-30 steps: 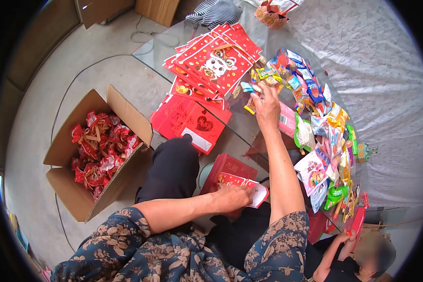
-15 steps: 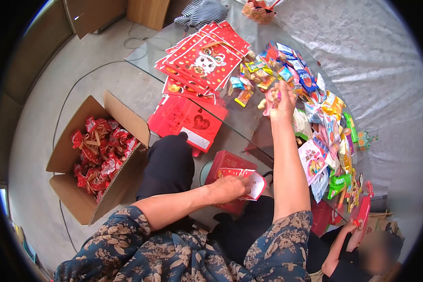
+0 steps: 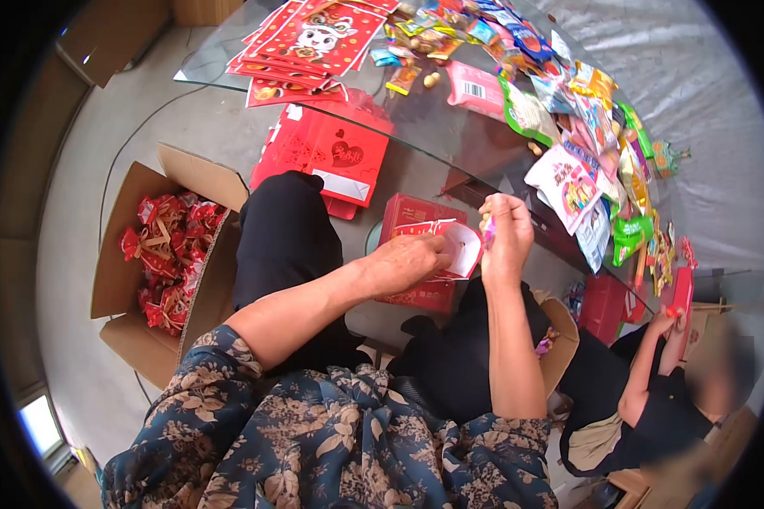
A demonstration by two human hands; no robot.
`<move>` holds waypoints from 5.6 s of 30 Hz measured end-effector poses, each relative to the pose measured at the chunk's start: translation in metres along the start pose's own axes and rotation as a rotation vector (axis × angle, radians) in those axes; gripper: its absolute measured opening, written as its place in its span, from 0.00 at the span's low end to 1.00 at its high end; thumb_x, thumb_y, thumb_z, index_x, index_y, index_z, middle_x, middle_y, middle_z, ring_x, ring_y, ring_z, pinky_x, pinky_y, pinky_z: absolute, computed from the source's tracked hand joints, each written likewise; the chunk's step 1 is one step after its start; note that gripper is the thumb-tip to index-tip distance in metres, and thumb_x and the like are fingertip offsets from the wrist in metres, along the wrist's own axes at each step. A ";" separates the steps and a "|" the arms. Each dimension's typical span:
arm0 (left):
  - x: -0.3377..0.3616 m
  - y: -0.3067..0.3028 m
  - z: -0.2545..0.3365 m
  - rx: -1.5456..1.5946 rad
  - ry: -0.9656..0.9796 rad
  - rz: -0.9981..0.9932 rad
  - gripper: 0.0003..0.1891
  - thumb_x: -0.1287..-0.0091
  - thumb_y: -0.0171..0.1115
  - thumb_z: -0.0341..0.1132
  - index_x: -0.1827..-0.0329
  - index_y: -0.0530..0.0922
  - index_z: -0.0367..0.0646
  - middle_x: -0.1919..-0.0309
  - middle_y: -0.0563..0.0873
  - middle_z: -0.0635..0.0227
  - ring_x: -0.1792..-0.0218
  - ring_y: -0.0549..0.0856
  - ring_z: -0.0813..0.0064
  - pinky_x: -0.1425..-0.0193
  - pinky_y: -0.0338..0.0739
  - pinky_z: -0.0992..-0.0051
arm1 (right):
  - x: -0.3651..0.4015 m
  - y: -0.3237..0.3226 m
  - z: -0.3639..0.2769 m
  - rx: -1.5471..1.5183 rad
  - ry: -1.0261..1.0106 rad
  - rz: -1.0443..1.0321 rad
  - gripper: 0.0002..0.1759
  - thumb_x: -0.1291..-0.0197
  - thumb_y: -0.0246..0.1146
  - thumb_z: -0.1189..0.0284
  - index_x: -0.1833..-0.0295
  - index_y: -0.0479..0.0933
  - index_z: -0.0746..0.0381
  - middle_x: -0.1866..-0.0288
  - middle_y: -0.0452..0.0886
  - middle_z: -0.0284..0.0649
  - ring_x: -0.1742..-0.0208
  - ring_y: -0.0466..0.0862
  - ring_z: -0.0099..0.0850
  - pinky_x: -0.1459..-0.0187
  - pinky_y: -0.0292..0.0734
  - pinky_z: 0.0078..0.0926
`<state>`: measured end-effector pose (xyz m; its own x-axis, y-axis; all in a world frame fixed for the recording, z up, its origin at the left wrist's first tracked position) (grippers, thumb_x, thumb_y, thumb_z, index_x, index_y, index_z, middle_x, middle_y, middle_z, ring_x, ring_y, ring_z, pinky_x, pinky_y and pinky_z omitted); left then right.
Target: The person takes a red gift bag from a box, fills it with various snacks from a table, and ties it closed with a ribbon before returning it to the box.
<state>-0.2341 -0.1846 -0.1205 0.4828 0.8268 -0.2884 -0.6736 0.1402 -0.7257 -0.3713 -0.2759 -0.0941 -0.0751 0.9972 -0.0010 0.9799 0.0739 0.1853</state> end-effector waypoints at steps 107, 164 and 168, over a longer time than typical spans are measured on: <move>-0.021 0.025 0.019 0.060 -0.013 -0.146 0.05 0.38 0.64 0.29 0.61 0.79 0.41 0.64 0.79 0.59 0.62 0.83 0.53 0.61 0.79 0.60 | -0.135 -0.326 -0.199 1.640 -0.541 0.626 0.09 0.46 0.67 0.76 0.63 0.73 0.63 0.67 0.81 0.49 0.62 0.82 0.52 0.59 0.74 0.47; 0.018 0.011 0.023 -0.016 0.184 -0.058 0.11 0.48 0.62 0.23 0.61 0.79 0.40 0.58 0.75 0.61 0.55 0.82 0.60 0.56 0.79 0.63 | 0.056 -0.065 -0.049 0.498 0.198 -0.264 0.05 0.36 0.61 0.78 0.64 0.72 0.61 0.73 0.82 0.35 0.76 0.79 0.18 0.73 0.67 0.16; 0.017 0.008 0.024 -0.016 0.202 -0.060 0.11 0.49 0.63 0.23 0.62 0.79 0.40 0.59 0.75 0.61 0.56 0.82 0.59 0.57 0.79 0.63 | 0.056 -0.071 -0.044 0.437 0.224 -0.197 0.04 0.35 0.61 0.77 0.63 0.72 0.61 0.72 0.82 0.36 0.75 0.80 0.19 0.72 0.67 0.16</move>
<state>-0.2447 -0.1564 -0.1166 0.6251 0.6910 -0.3629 -0.6323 0.1756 -0.7546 -0.4533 -0.2259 -0.0639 -0.2568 0.9400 0.2248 0.9251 0.3064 -0.2244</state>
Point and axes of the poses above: each hand's wrist, its own x-axis away from the middle knuckle, its own y-axis out of the palm, z = x × y, the point moved 4 cm from there along -x, towards the middle knuckle
